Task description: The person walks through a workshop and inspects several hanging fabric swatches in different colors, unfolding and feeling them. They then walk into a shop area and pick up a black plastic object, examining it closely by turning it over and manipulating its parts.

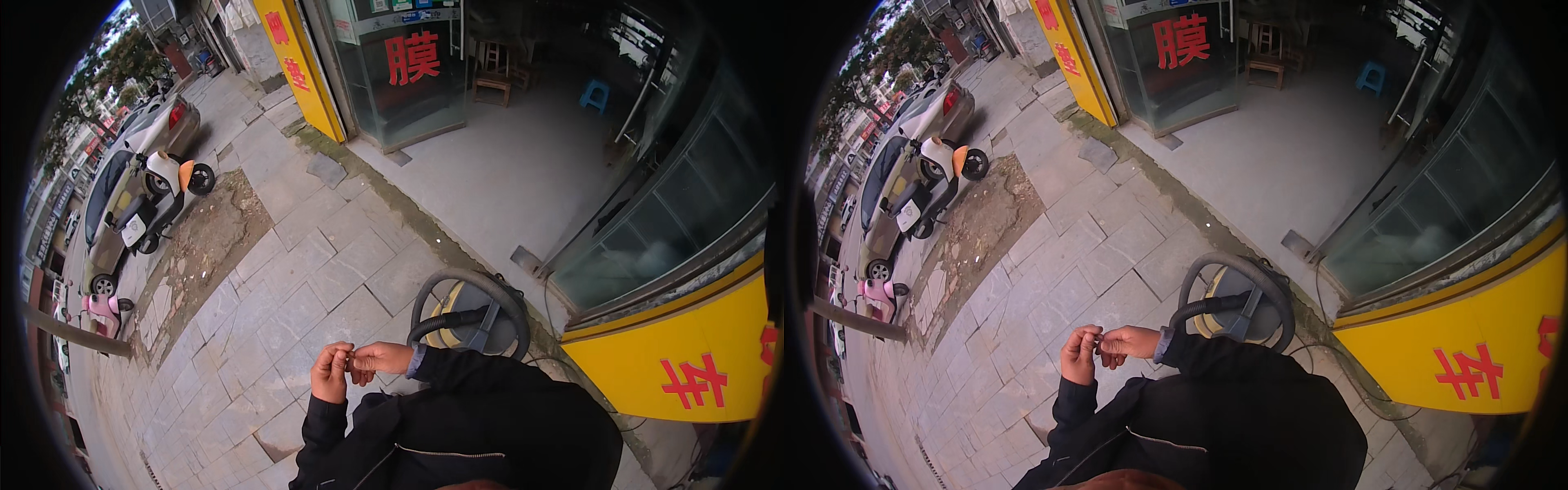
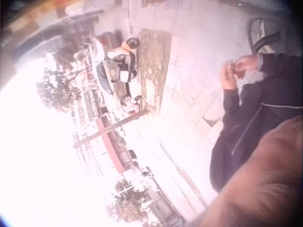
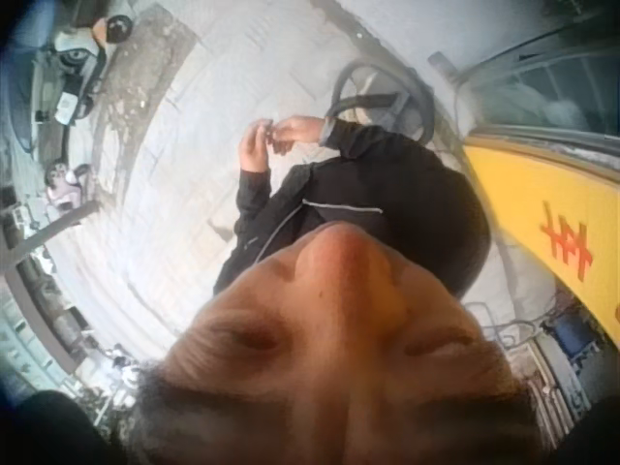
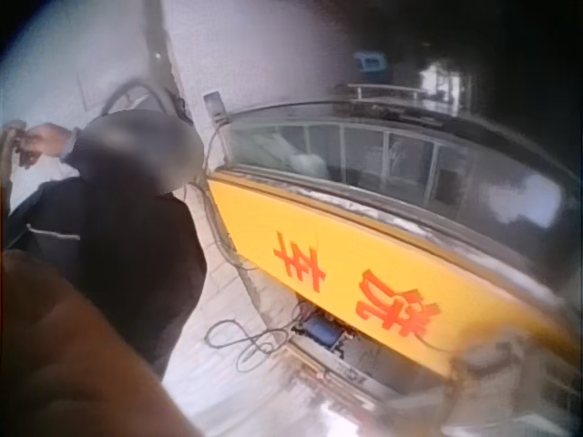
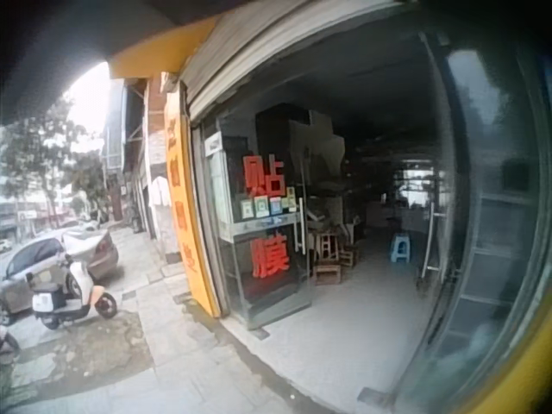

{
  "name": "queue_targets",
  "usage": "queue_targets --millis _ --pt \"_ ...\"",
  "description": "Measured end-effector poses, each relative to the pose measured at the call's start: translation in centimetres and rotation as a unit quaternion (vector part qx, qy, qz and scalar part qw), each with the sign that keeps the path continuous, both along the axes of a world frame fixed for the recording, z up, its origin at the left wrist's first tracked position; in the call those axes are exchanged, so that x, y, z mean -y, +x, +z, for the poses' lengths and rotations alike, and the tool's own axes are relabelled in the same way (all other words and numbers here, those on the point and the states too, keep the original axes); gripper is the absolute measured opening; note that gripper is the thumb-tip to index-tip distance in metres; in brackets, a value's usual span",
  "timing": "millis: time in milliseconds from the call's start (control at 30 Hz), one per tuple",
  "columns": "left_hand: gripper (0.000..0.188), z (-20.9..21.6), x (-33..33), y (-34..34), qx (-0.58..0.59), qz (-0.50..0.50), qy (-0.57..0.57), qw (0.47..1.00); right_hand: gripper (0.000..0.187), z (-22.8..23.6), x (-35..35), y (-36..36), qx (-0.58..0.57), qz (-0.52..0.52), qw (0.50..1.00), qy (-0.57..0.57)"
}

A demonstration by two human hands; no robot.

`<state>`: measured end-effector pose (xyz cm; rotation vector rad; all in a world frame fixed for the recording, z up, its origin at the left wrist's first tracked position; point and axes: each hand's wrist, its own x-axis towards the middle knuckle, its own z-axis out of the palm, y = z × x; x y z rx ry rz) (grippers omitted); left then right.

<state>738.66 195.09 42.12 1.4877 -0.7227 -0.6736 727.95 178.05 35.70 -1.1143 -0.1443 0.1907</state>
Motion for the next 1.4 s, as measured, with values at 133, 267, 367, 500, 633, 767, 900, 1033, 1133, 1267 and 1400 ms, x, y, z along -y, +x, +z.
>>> queue_targets --millis 133,267,367,500,633,767,900,1033,1133,1267,1400 --pt "0.021 -3.1 8.8 11.0 -0.002 -0.072 -0.021 0.997 0.036 -1.7 6.9 9.4 -0.043 -0.083 0.995 -0.025" --pt "0.013 -6.1 18.5 22.0 -0.005 -0.155 -0.001 0.988 0.032 -4.2 13.3 17.7 -0.088 -0.191 0.977 -0.016" --pt "0.01 -5.1 25.3 28.7 -0.099 -0.225 -0.003 0.969 0.032 -3.1 17.3 22.4 -0.049 -0.294 0.954 -0.019" --pt "0.01 -1.8 35.3 33.5 -0.082 -0.298 -0.024 0.951 0.03 0.5 23.9 25.5 -0.05 -0.391 0.919 0.007" --pt "0.013 -1.4 46.9 35.0 -0.048 -0.33 0.0 0.943 0.024 2.1 32.0 25.8 -0.066 -0.48 0.873 0.059" --pt "0.017 -3.4 59.1 35.9 -0.078 -0.386 0.011 0.919 0.021 1.5 41.4 26.5 -0.063 -0.546 0.834 0.045" --pt "0.019 -3.1 71.2 36.9 -0.058 -0.363 0.02 0.93 0.016 2.2 53.9 27.9 -0.093 -0.552 0.827 0.055" --pt "0.013 0.3 83.5 37.5 -0.031 -0.365 -0.014 0.931 0.015 5.5 66.6 27.4 -0.058 -0.573 0.816 -0.055" --pt "0.012 1.9 93.3 35.9 -0.057 -0.385 -0.07 0.919 0.014 7.3 75.4 25.2 -0.064 -0.599 0.794 -0.086" --pt "0.015 -0.4 106.3 33.5 -0.044 -0.393 -0.056 0.917 0.015 5.8 87.1 21.7 -0.062 -0.654 0.747 -0.102" --pt "0.023 -4.3 121.9 31.0 -0.064 -0.413 -0.002 0.909 0.015 4.2 100.9 18.0 -0.079 -0.727 0.682 -0.016"
